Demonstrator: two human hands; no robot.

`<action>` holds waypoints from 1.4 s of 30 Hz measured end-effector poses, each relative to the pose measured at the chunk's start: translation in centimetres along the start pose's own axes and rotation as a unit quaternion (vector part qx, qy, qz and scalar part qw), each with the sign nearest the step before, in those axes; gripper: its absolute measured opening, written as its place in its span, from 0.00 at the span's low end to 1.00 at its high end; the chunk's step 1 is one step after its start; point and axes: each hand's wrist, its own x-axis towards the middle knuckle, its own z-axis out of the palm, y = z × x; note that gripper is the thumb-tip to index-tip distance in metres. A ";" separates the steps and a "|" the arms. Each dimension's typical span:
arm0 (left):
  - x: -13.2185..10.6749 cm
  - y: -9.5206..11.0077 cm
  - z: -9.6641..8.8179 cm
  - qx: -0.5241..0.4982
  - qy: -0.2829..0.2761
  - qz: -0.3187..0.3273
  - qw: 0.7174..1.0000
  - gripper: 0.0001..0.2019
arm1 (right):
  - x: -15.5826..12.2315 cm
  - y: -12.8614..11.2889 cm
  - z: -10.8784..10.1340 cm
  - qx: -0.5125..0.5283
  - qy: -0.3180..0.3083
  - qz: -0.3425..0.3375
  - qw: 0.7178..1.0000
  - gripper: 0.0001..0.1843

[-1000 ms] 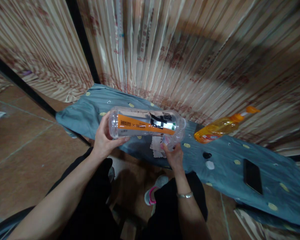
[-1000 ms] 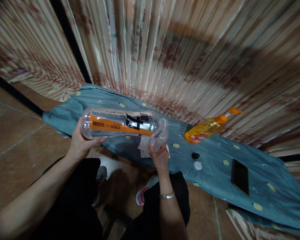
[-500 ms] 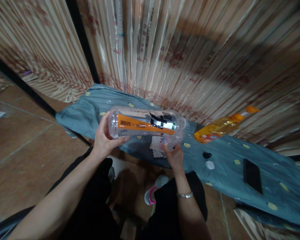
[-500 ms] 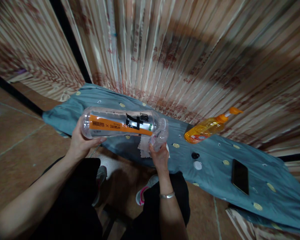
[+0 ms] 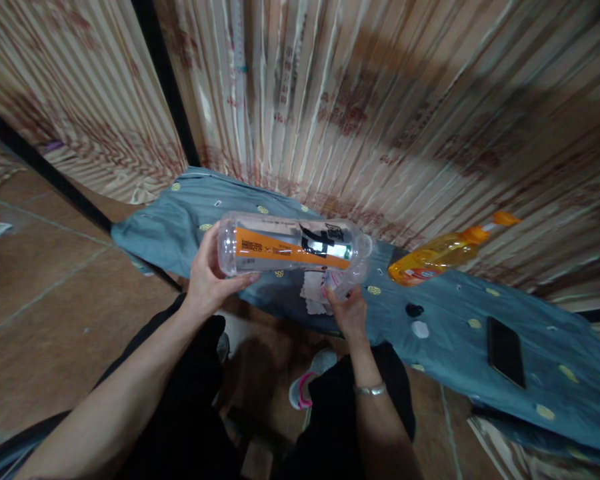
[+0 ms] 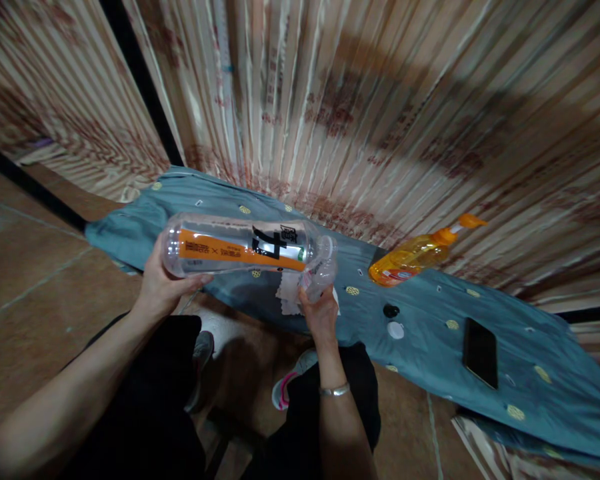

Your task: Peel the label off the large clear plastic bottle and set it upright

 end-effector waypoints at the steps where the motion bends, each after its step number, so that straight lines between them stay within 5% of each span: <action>1: 0.0 0.0 0.0 0.001 0.001 -0.001 1.000 0.49 | 0.0 0.0 0.0 0.003 0.001 -0.003 1.000 0.21; 42: 0.1 0.0 -0.2 0.010 -0.002 0.021 1.000 0.48 | -0.1 -0.2 -0.1 0.031 -0.002 0.004 1.000 0.23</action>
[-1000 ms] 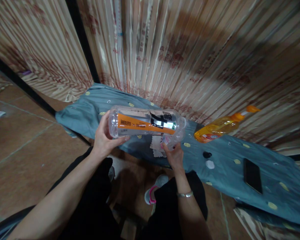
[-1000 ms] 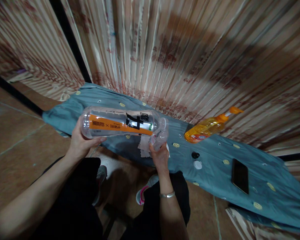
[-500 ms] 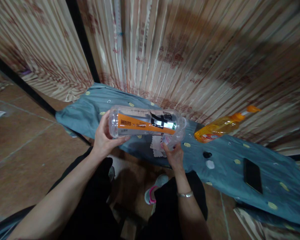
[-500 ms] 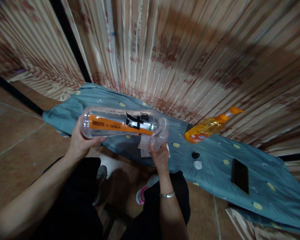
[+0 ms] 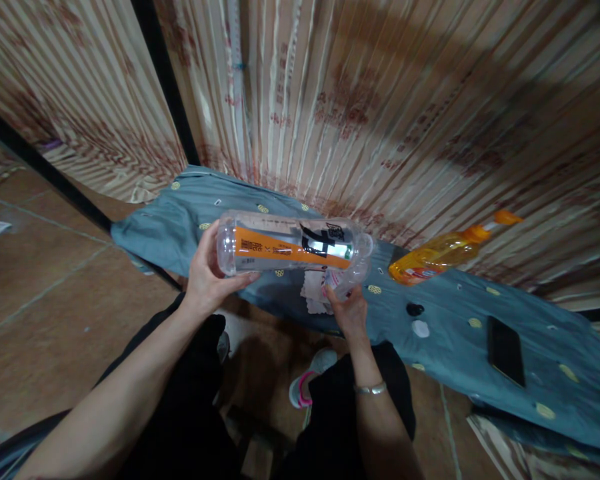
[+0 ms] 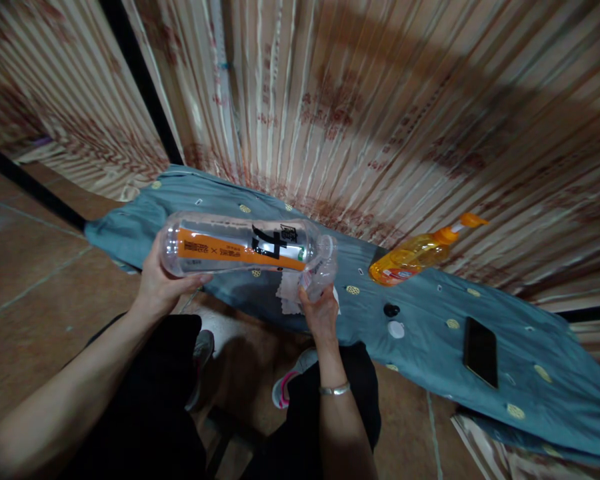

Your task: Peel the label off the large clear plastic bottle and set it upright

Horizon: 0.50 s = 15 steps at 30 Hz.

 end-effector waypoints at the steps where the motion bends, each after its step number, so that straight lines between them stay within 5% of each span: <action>1: 0.0 0.1 0.0 -0.002 0.000 -0.001 1.000 0.47 | 0.0 -0.1 0.0 0.002 -0.002 -0.001 1.000 0.23; 15: 0.0 0.5 0.1 0.004 0.003 -0.024 1.000 0.48 | 0.0 -0.3 -0.2 -0.013 -0.009 0.007 1.000 0.22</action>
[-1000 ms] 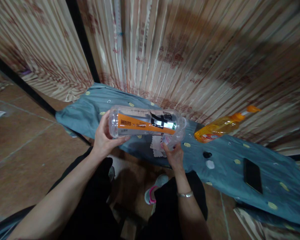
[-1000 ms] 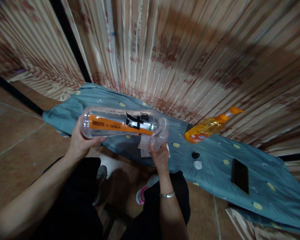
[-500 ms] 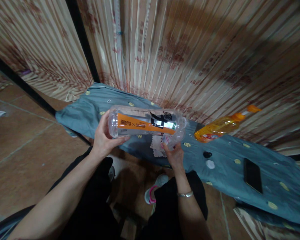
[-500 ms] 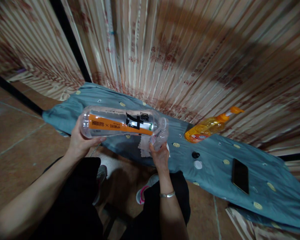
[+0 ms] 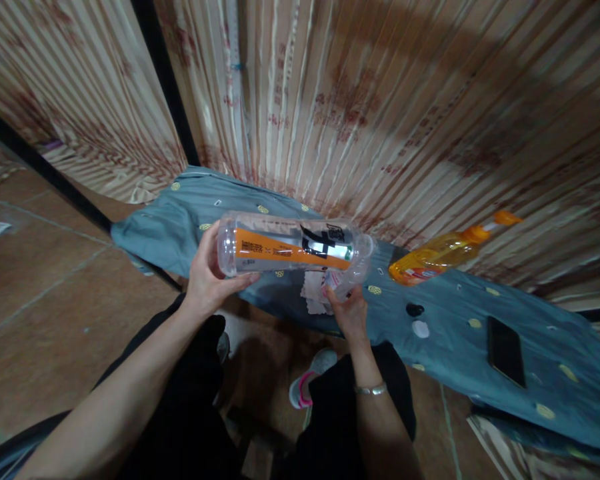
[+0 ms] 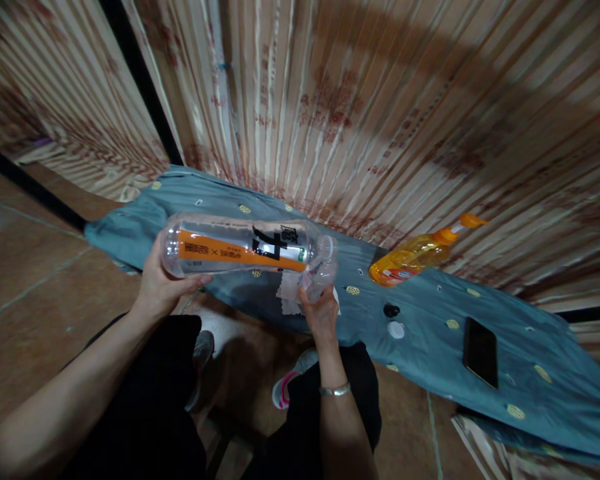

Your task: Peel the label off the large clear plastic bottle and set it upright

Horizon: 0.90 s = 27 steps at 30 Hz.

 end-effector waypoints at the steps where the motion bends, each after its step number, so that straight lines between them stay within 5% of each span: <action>1: 0.0 0.0 0.0 0.000 0.000 -0.001 1.000 0.47 | 0.0 0.0 0.0 -0.003 -0.001 0.003 1.000 0.22; 27: 0.0 -0.6 -0.2 0.011 -0.001 0.006 1.000 0.45 | -0.2 0.1 0.2 0.019 0.007 -0.006 1.000 0.24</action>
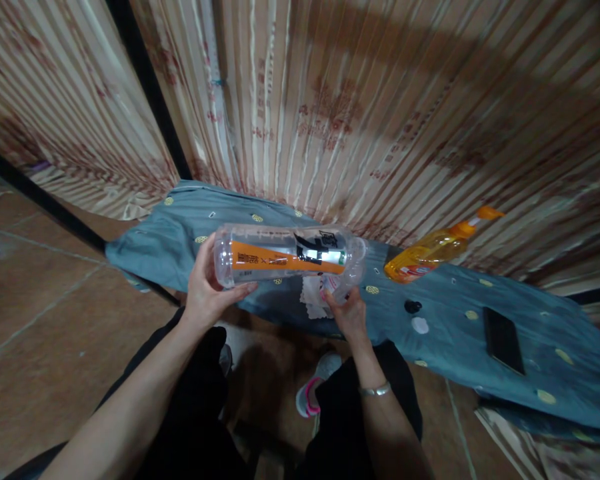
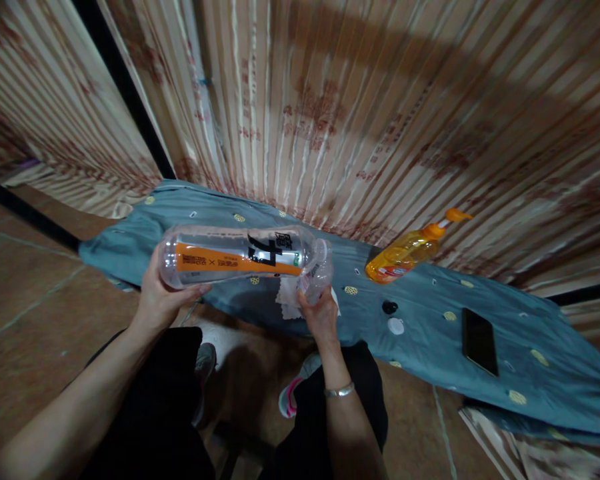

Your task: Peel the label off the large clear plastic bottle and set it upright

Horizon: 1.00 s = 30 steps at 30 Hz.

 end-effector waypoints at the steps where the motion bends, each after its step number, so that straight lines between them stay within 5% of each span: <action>1: 0.0 0.0 0.0 0.001 0.000 0.000 1.000 0.45 | 0.0 0.0 0.0 0.001 -0.001 0.003 1.000 0.24; 30: 0.2 0.5 0.1 -0.017 0.003 -0.032 0.999 0.45 | 0.3 0.0 0.2 -0.016 0.002 0.003 1.000 0.27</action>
